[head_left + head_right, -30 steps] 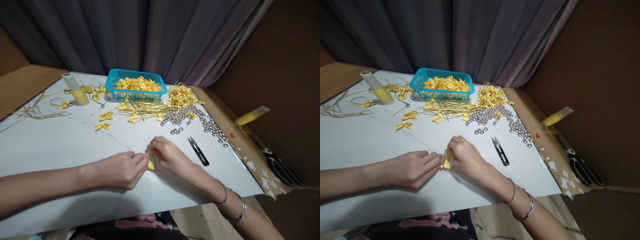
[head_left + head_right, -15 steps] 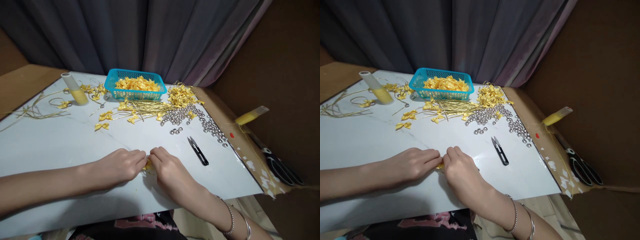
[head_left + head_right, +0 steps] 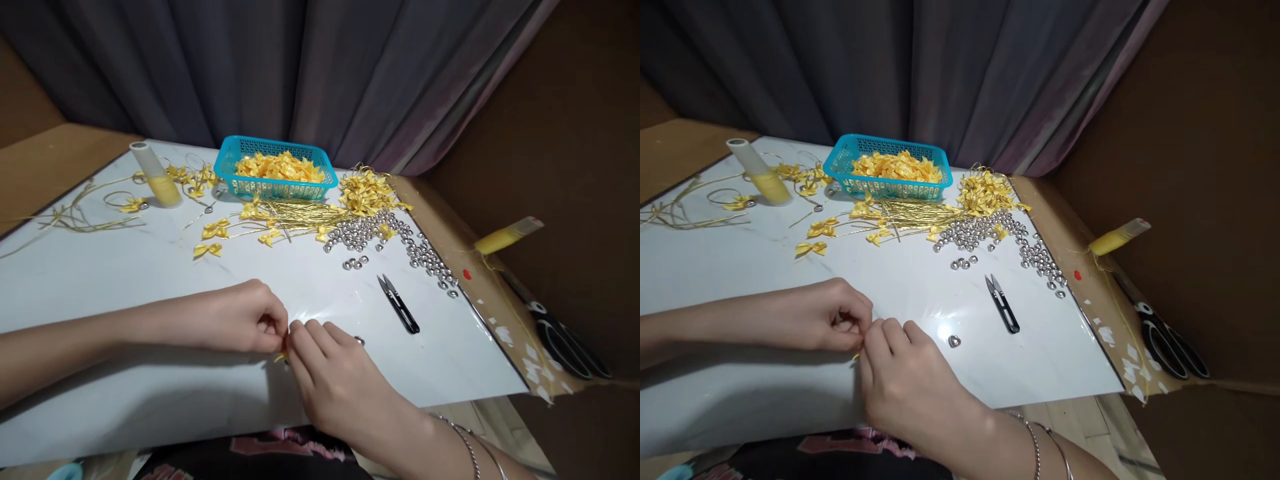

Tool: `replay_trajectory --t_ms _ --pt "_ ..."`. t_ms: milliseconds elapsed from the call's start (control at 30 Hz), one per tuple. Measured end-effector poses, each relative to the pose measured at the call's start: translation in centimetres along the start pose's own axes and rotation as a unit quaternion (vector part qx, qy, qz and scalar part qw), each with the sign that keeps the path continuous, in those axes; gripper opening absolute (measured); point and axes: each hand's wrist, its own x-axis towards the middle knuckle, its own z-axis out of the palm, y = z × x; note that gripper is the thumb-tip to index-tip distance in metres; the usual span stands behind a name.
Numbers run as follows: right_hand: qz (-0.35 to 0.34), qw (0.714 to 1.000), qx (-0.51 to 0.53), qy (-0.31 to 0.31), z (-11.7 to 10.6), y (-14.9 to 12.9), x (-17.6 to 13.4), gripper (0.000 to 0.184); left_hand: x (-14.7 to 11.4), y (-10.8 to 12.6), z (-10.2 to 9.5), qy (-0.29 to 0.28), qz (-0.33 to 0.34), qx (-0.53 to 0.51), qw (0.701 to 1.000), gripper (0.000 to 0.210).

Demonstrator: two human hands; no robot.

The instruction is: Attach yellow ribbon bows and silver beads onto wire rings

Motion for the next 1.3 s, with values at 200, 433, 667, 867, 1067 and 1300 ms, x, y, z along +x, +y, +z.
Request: replay_trajectory --t_ms 200,433,667,867,1067,1300 --pt "-0.079 0.996 -0.006 -0.049 0.2 0.5 0.6 0.025 0.2 -0.2 -0.7 -0.049 -0.072 -0.040 0.995 0.011" --pt "-0.116 0.992 -0.018 -0.042 -0.3 1.2 1.2 0.024 0.8 -0.9 -2.2 -0.128 -0.130 -0.197 0.963 0.009" --pt "-0.005 0.981 0.137 -0.140 -0.5 2.1 0.6 0.025 1.3 -1.5 -1.3 -0.136 -0.152 -0.289 0.935 0.011" --pt "0.063 0.927 0.242 -0.279 -1.0 4.0 2.9 0.033 1.7 -1.4 -0.7 -0.111 -0.181 -0.309 0.927 0.013" --pt "0.109 0.872 0.323 -0.351 -2.2 5.8 7.2 0.013 1.6 -1.3 -1.1 -0.069 -0.178 -0.287 0.939 0.020" --pt "0.282 0.731 0.387 -0.486 -2.3 6.2 9.8 0.023 0.8 -0.5 -1.7 -0.040 -0.166 -0.162 0.972 0.013"
